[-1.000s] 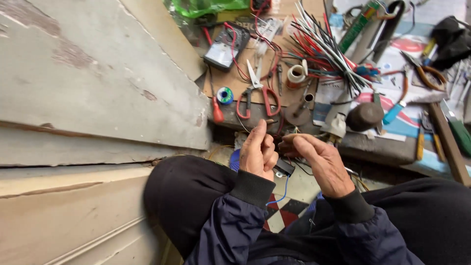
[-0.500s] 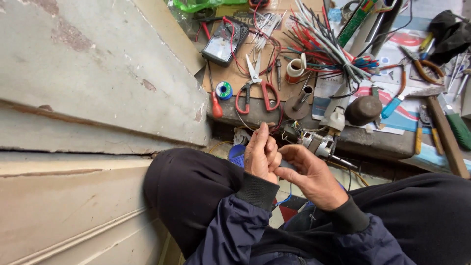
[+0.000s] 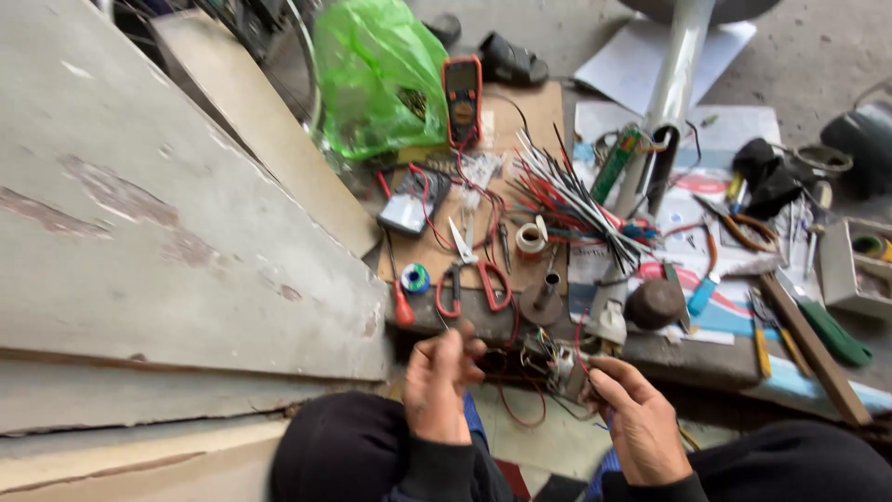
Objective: Preparing and soldering electrical wires to a small motor, including stripping insulation and testing connections.
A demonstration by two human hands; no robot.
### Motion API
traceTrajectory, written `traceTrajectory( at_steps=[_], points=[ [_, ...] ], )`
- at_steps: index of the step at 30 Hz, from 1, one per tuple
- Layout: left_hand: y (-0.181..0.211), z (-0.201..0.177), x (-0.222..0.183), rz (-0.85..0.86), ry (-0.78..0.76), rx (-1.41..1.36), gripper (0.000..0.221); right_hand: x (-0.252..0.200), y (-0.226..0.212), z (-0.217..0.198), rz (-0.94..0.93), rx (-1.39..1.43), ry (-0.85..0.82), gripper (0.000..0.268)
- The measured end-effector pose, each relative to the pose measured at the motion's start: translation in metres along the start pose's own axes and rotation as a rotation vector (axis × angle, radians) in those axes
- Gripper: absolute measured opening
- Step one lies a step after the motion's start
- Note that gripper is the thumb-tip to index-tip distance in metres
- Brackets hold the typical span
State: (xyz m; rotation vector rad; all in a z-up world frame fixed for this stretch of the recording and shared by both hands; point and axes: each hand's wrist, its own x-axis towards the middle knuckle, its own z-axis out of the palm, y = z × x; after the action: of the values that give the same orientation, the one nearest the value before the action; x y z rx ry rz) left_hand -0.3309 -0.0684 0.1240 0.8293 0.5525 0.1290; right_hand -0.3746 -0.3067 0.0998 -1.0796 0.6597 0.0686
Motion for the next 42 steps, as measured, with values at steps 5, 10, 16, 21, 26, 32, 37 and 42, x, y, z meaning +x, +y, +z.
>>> traceTrajectory(
  at_steps=[5, 10, 16, 21, 26, 32, 37, 42],
  points=[
    [-0.029, -0.008, -0.018, -0.232, -0.142, 0.057, 0.045, 0.021, -0.011, 0.029, -0.015, 0.238, -0.070, 0.021],
    [-0.029, 0.001, -0.038, -0.359, -0.222, 0.089, 0.037, 0.013, -0.021, 0.070, -0.157, 0.239, -0.023, 0.022],
    [-0.024, 0.017, -0.051, -0.186, -0.320, 0.216, 0.046, -0.001, -0.017, 0.094, -0.237, 0.114, 0.069, 0.031],
    [-0.015, 0.024, -0.042, -0.148, -0.184, 0.140, 0.030, -0.016, -0.013, 0.103, -0.263, -0.007, 0.099, 0.035],
    [-0.005, 0.023, -0.039, -0.124, -0.151, 0.077, 0.024, -0.025, -0.006, 0.109, -0.248, -0.065, 0.059, 0.035],
    [-0.003, 0.016, -0.037, -0.089, -0.194, 0.070, 0.029, -0.037, 0.013, 0.108, -0.070, -0.012, -0.014, 0.036],
    [-0.011, 0.001, -0.025, -0.116, -0.227, 0.045, 0.025, -0.046, 0.005, 0.098, -0.028, -0.209, -0.041, 0.049],
    [-0.027, 0.008, -0.005, -0.229, -0.258, -0.051, 0.023, -0.057, -0.032, 0.049, -0.081, -0.286, 0.025, 0.043]
  ],
)
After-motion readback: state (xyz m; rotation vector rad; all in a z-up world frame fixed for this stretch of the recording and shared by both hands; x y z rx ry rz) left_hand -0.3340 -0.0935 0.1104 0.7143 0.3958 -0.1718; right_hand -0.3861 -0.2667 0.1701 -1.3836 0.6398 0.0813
